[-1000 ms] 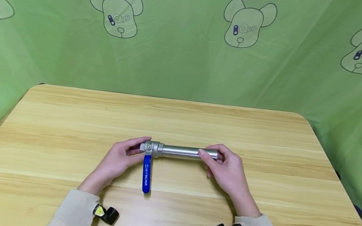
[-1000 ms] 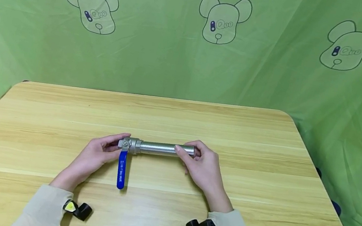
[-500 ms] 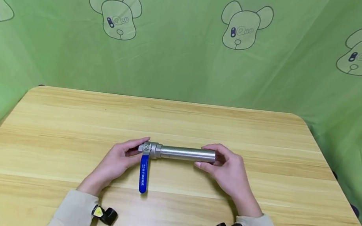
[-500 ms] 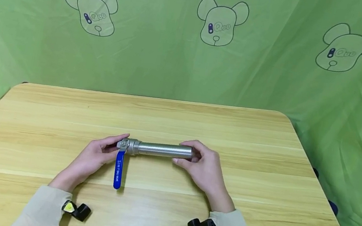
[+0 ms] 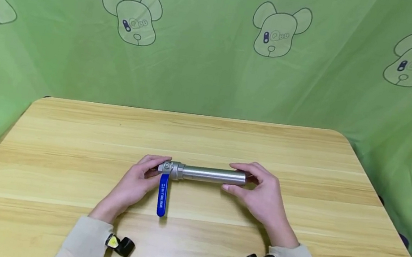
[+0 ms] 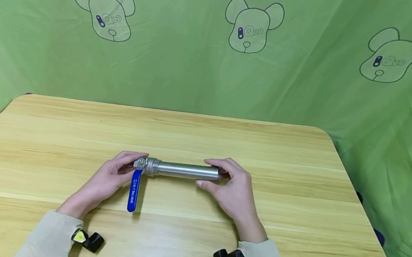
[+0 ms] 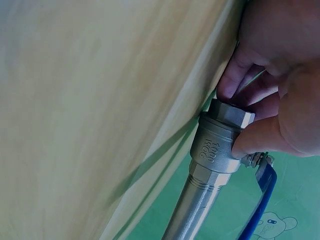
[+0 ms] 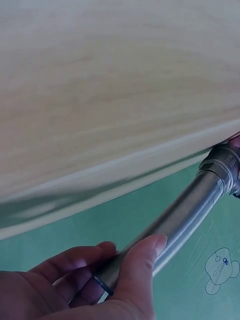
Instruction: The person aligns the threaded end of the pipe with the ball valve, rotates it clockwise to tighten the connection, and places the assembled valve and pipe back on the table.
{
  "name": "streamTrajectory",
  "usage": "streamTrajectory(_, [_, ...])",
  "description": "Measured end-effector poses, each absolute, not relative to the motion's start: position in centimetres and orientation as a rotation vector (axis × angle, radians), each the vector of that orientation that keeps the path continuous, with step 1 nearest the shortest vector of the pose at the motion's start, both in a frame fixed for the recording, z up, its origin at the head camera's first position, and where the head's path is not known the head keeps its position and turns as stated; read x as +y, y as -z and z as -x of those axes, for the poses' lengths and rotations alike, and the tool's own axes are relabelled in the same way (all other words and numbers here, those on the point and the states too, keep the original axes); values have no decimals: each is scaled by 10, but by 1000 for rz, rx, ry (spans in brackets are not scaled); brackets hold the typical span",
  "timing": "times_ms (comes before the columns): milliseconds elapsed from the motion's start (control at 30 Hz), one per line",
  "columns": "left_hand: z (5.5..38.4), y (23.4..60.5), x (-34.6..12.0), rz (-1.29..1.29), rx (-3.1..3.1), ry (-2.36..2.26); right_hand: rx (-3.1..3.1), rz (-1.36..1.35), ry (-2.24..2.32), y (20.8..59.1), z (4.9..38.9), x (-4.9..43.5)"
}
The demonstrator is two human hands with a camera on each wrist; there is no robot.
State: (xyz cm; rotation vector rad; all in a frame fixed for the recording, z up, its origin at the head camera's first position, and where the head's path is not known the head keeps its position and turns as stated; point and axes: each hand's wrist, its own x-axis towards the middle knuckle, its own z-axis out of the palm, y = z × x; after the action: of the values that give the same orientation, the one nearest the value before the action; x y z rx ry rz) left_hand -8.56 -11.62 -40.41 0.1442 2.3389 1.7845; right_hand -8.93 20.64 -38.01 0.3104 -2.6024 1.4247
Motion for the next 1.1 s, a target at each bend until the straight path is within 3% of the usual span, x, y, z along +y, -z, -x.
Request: streamTrajectory(1100, [86, 407, -118, -118, 2334, -1801, -2680, -154, -1438, 381, 88, 208])
